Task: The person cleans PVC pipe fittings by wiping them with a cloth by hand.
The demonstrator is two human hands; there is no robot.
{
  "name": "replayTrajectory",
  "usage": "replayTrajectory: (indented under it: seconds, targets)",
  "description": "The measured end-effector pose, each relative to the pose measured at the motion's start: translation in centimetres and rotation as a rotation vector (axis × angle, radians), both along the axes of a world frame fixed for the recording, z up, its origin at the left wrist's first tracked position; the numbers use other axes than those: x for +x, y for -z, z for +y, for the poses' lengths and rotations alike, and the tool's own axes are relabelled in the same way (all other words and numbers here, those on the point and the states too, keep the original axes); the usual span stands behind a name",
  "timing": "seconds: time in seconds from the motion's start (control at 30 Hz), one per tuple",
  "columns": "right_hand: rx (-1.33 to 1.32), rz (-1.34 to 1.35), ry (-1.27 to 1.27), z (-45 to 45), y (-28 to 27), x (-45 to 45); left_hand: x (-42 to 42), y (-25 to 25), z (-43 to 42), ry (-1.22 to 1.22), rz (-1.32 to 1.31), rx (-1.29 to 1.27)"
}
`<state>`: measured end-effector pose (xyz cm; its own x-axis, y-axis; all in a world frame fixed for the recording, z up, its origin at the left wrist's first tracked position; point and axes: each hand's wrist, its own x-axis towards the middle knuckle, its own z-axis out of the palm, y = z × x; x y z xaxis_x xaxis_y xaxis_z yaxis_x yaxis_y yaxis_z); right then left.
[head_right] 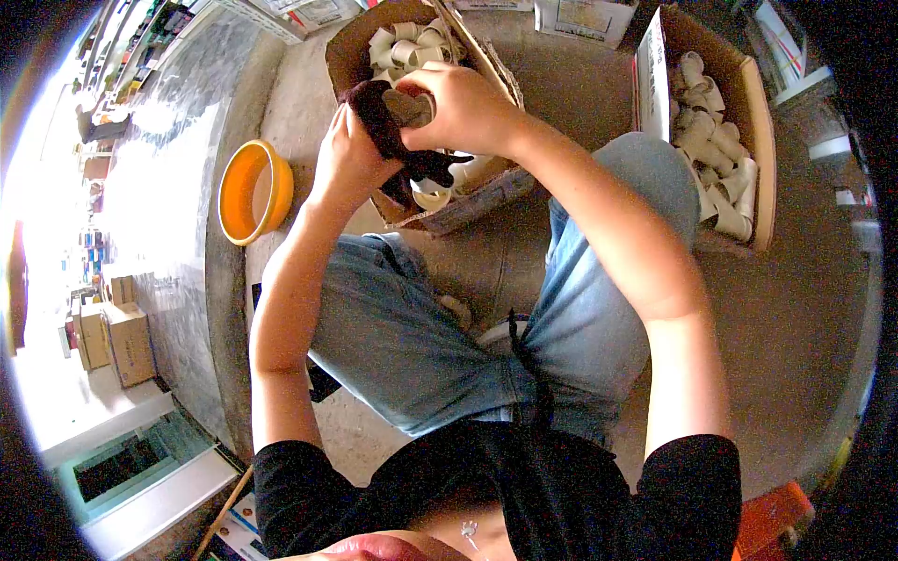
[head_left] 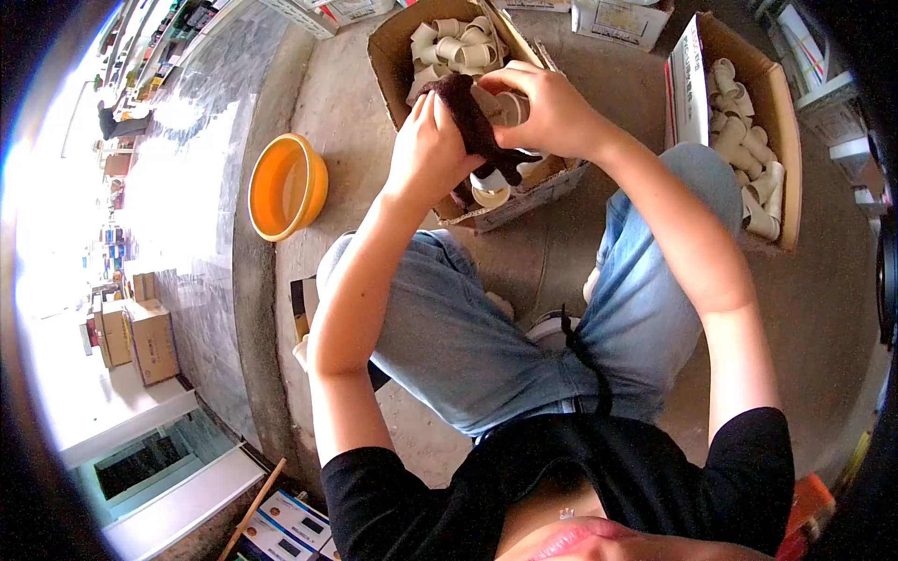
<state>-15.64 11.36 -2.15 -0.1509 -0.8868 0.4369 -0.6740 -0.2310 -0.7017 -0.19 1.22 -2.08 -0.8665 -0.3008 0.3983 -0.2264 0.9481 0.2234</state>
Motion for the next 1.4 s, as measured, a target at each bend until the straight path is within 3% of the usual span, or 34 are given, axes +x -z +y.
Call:
replayTrajectory:
  seconds: [0.27,0.43,0.5,0.57,0.6,0.9,1.0,1.07,1.17,1.27,1.37,1.4]
  targets:
    - [0.075,0.268,-0.112,-0.8,-0.1,-1.2,0.1,-0.6,0.0,0.022,0.107,0.511]
    - [-0.307,0.316,0.258,-0.8,-0.4,-0.6,-1.0,1.8,-3.3,-0.193,0.319,1.344]
    - [-0.158,0.202,0.313,0.2,-1.1,0.3,-1.2,1.7,-3.5,-0.175,0.435,1.675]
    - [-0.213,0.172,0.23,0.0,0.2,1.3,-1.3,1.4,-2.9,-0.199,0.48,1.795]
    - [-0.12,0.17,0.207,0.3,0.5,2.1,-1.3,1.2,-2.5,-0.213,0.5,1.856]
    - [-0.308,0.128,0.04,-0.1,1.1,3.3,-0.9,0.9,-1.5,-0.265,0.611,1.957]
    - [-0.218,0.098,-0.033,0.4,0.2,3.4,-0.6,1.0,-1.7,-0.293,0.58,1.924]
    - [-0.333,0.174,0.03,0.4,-0.3,3.6,-0.6,1.2,-1.8,-0.291,0.558,1.918]
    - [-0.404,0.169,0.04,0.0,-0.6,3.5,-0.6,0.9,-1.6,-0.155,0.623,1.968]
    - [-0.311,0.073,0.001,0.1,-0.1,3.1,0.7,0.1,-2.0,0.299,0.528,2.153]
    - [-0.33,0.122,-0.072,-0.1,-0.1,2.5,0.6,0.1,-2.4,0.23,0.391,2.055]
    - [-0.317,0.09,-0.04,-0.2,0.0,2.4,0.2,-0.4,-1.9,0.067,0.395,1.964]
